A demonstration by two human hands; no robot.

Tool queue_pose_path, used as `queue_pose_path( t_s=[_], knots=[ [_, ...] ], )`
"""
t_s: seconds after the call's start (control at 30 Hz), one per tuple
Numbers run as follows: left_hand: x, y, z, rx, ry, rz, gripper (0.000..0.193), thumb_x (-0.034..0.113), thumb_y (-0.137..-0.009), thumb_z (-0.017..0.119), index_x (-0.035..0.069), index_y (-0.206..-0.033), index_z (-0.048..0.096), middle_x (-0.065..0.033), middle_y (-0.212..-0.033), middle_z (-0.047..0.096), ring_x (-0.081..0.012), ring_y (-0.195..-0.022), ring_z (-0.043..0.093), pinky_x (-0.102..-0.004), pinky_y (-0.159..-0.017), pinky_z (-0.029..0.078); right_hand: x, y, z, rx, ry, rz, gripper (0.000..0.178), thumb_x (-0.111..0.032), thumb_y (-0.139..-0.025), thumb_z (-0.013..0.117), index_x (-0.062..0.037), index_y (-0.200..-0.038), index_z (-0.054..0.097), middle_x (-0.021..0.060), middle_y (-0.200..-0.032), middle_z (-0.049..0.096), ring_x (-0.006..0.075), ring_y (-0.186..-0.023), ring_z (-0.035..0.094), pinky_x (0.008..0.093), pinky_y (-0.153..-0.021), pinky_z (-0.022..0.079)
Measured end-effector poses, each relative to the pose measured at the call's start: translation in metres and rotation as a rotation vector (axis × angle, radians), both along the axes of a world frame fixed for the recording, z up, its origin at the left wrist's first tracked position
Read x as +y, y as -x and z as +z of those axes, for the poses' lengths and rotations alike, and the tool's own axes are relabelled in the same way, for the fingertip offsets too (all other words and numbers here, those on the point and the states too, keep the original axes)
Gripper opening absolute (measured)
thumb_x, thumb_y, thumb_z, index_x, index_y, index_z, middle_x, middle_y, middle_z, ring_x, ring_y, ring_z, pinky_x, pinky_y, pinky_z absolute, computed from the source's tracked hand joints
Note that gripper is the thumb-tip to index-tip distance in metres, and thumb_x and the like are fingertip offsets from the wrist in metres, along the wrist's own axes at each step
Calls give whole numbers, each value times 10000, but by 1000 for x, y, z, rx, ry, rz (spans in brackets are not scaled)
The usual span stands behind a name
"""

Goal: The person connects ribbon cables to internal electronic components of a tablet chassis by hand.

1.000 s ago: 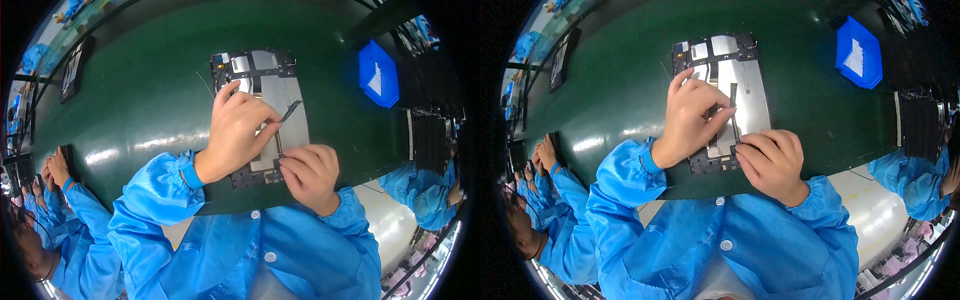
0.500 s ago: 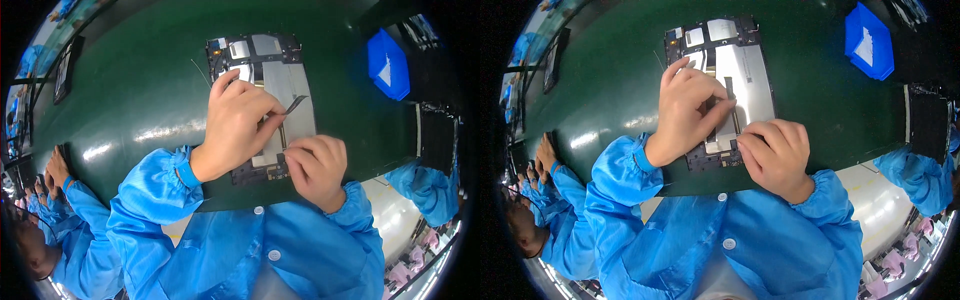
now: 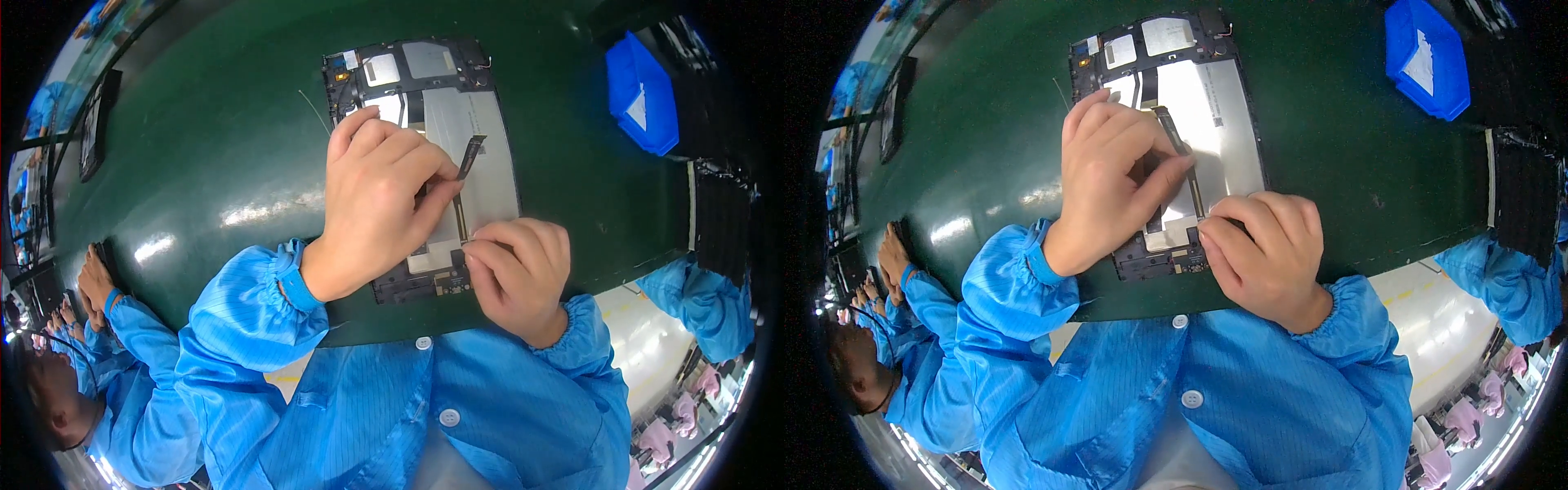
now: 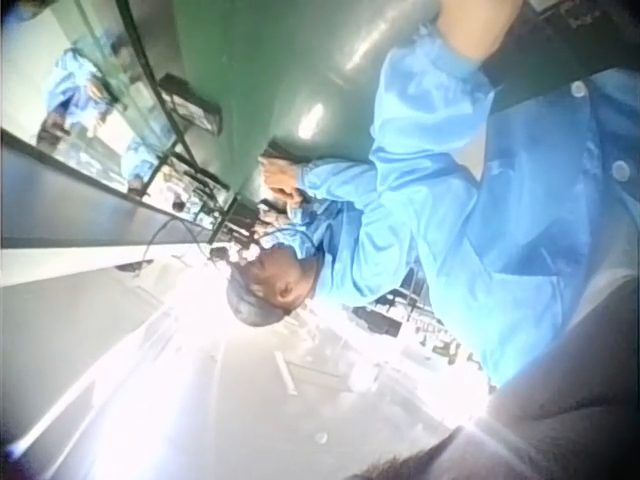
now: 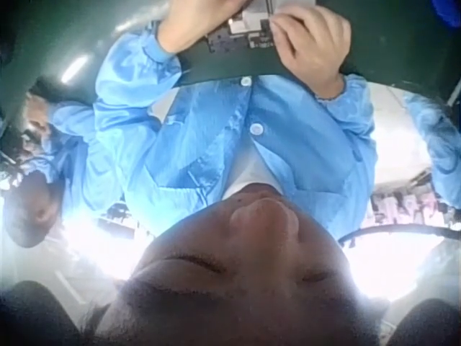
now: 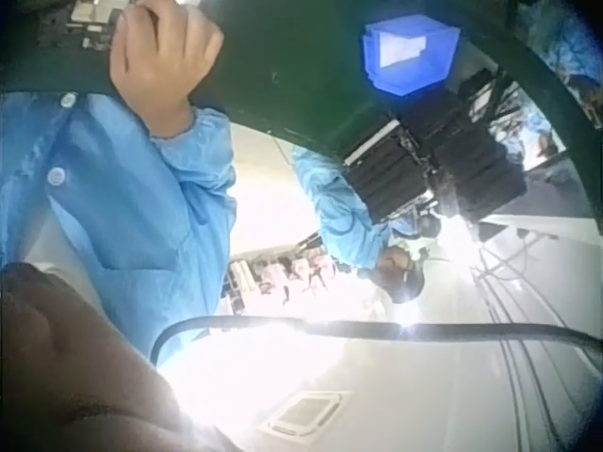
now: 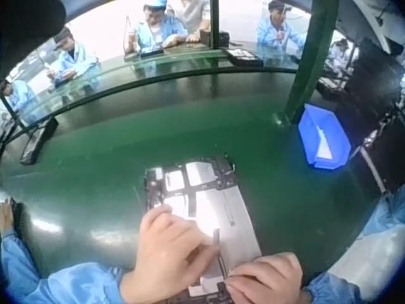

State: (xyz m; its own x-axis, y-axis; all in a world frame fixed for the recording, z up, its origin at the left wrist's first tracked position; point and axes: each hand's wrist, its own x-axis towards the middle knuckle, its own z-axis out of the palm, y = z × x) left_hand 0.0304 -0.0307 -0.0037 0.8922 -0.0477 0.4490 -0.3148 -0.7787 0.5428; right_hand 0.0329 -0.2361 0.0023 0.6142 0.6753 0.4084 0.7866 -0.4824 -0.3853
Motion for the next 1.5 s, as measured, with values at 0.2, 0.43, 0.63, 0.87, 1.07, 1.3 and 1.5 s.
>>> queue_pose_path(
  t_s=[0.2, 0.43, 0.63, 0.87, 1.07, 1.3, 1.5],
  knots=[
    [0, -1, 0, 9, -3, 2, 160, 149, -712, 779, 106, -731, 626, -6, -717, 576, -228, -799, 546, -446, -1017, 361, 0, -1, 1, -5, 4, 6, 163, -116, -737, 726, -110, -894, 686, 4, -965, 639, 199, -903, 577, 366, -809, 414],
    [-1, -1, 0, 14, -13, 9, 153, 146, -701, 775, 115, -738, 631, -10, -763, 601, -233, -822, 555, -451, -1013, 369, -2, -1, -1, -15, 31, 31, 153, -119, -737, 718, -111, -885, 680, 17, -1041, 661, 218, -987, 596, 365, -862, 417],
    [-1, -1, 0, 20, -12, 16, 147, 139, -693, 773, 122, -743, 637, -10, -776, 608, -232, -835, 559, -455, -1018, 368, 2, 0, 5, -156, 190, 63, 88, -150, -807, 644, -113, -880, 676, 26, -1147, 688, 218, -1151, 583, 382, -1000, 341],
    [3, -3, -5, -12, 36, -17, 124, 119, -686, 757, 148, -769, 669, 9, -787, 607, -218, -833, 561, -436, -997, 376, 1, 14, 5, -166, 282, 11, 130, -168, -846, 613, -120, -946, 681, 23, -1167, 693, 215, -1142, 589, 378, -1047, 278],
    [4, -2, -6, -53, 57, -35, 121, 124, -690, 756, 142, -775, 672, 9, -796, 606, -217, -846, 568, -437, -1001, 375, -5, 14, 4, -99, 277, -27, 241, -242, -824, 639, -138, -1033, 699, 35, -1240, 641, 229, -1177, 544, 418, -1039, 292],
    [6, -1, -2, -170, 141, -202, 168, 126, -658, 789, 114, -743, 645, -6, -793, 611, -238, -836, 582, -459, -1015, 370, 0, 12, 5, -82, 213, -70, 206, -229, -796, 660, -151, -982, 705, 44, -1200, 638, 251, -1185, 528, 421, -1014, 335],
    [6, -6, -7, -67, 68, -40, 179, 149, -681, 790, 120, -774, 640, -1, -841, 615, -236, -873, 575, -467, -1024, 353, 2, 11, 6, -39, 200, -86, 197, -197, -776, 677, -135, -961, 701, 64, -1188, 636, 265, -1187, 521, 425, -1009, 341]
  ],
)
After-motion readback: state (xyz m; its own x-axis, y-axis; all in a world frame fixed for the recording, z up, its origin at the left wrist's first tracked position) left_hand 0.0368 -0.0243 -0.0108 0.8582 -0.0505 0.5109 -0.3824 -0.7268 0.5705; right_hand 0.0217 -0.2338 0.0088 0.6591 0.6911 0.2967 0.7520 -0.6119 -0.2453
